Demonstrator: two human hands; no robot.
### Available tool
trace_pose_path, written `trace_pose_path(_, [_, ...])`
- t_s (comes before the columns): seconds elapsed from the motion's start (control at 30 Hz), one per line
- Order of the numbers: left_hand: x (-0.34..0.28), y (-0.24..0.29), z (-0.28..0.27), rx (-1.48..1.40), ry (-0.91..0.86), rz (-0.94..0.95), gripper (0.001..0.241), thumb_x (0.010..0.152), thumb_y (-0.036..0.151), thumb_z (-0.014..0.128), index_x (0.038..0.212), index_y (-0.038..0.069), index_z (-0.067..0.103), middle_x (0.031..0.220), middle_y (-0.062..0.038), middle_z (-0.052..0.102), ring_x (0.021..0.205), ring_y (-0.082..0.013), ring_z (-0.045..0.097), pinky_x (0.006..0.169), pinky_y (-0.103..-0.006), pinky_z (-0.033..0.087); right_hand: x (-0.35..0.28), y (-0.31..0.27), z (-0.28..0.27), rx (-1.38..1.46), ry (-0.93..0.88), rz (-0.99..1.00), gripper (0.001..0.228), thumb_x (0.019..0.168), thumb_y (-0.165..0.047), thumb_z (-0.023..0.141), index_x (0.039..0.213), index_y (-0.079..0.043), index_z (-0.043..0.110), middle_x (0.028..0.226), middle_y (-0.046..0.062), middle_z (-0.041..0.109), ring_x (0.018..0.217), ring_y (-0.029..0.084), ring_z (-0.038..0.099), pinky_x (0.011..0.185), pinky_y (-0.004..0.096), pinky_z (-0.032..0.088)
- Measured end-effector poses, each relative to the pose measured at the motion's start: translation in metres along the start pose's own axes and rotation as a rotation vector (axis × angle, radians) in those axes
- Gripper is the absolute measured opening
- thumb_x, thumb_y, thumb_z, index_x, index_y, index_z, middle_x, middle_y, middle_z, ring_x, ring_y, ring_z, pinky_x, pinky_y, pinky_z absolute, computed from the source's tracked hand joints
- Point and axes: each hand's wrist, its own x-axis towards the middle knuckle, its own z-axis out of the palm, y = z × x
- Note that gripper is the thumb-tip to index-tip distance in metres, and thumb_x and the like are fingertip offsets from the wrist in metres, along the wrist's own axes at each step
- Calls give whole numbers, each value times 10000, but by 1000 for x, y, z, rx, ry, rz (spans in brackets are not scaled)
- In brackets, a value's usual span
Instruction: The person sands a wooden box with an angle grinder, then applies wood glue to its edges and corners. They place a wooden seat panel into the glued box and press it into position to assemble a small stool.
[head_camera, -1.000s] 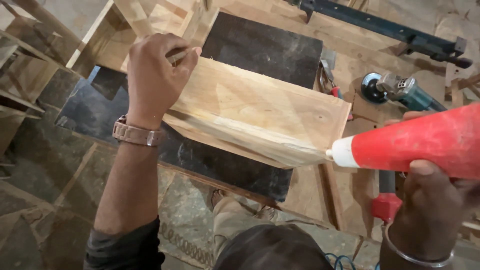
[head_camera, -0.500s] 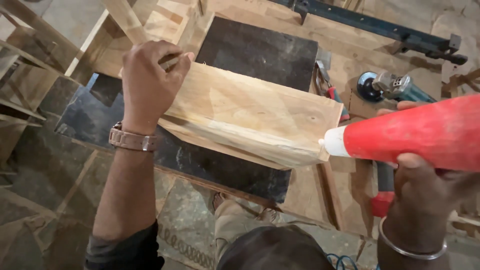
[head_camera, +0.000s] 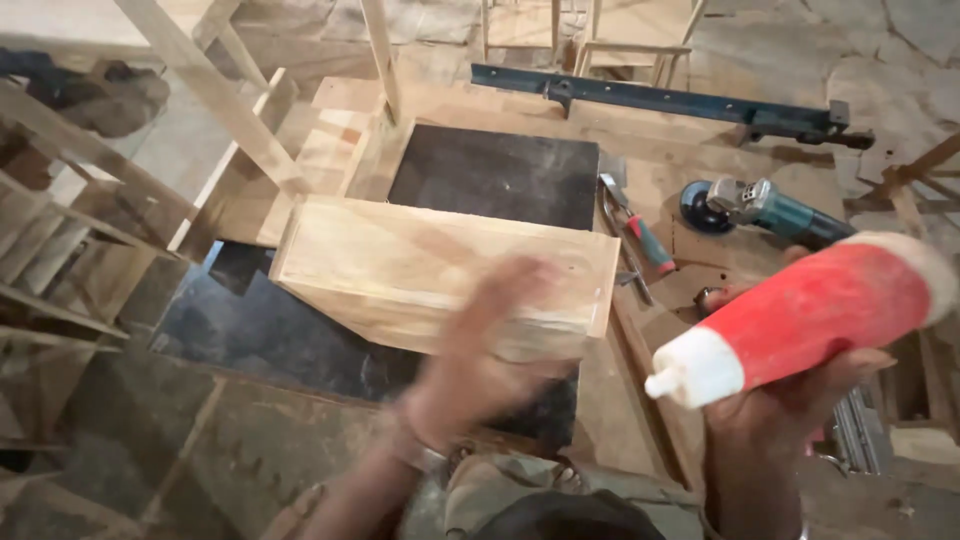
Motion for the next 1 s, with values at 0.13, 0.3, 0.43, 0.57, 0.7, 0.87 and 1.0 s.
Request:
trace_pose_path(0.13, [4,44,55,-218,-192,147,749,900,426,824,1522,147,512,1562,-123,473,1517,-248,443,1238,-409,407,-58,8,-47,-6,-3,219,970,983,-801,520,1598,-62,386,1397,92,603,1106,227,642,890,371,550])
trace_pose_path(0.3, [-12,44,78,-300,-150,187,538,889,308,891,1300,131,592,1422,-66,628,1357,-235,585,1223,-383,420,-166,70,-236,-556,-154,518,629,949,-496,608,1349,-11,596,1165,135,679,995,233,657,835,362,546])
trace_pose_path(0.43, [-29,41,90,-380,-62,66,325,867,145,883,1078,117,638,1160,-53,733,1180,-231,746,1125,-382,525,-92,4,-160,-916,-193,737,433,928,-313,662,1200,19,722,1026,159,725,928,236,666,802,356,543])
trace_pose_path(0.57, [-45,43,102,-449,-171,-300,336,748,122,852,1024,92,661,983,-95,712,934,-269,737,826,-355,590,-85,-72,-42,-1049,-104,535,315,920,-253,762,1117,-8,748,1062,117,727,964,198,712,812,330,584])
trace_pose_path(0.7, [-40,55,102,-324,-142,-261,294,761,131,841,979,88,649,939,-115,682,895,-322,703,777,-387,565,-71,-82,14,-1148,-283,-128,529,706,-268,845,1131,-2,677,1202,142,677,1119,206,650,944,332,520])
trace_pose_path(0.87, [-45,62,104,-290,-110,-218,314,756,182,803,985,61,625,906,-127,642,856,-350,674,743,-406,529,-80,-70,19,-1116,-354,-106,462,694,-189,885,1101,-45,722,1200,127,682,1114,240,671,937,334,538])
trace_pose_path(1.0, [-51,63,104,-226,-102,-247,309,781,188,797,997,56,621,922,-133,634,862,-355,669,738,-407,525,-83,-64,13,-1079,-336,-28,449,690,-157,904,1095,-63,734,1177,102,699,1089,222,689,908,321,552])
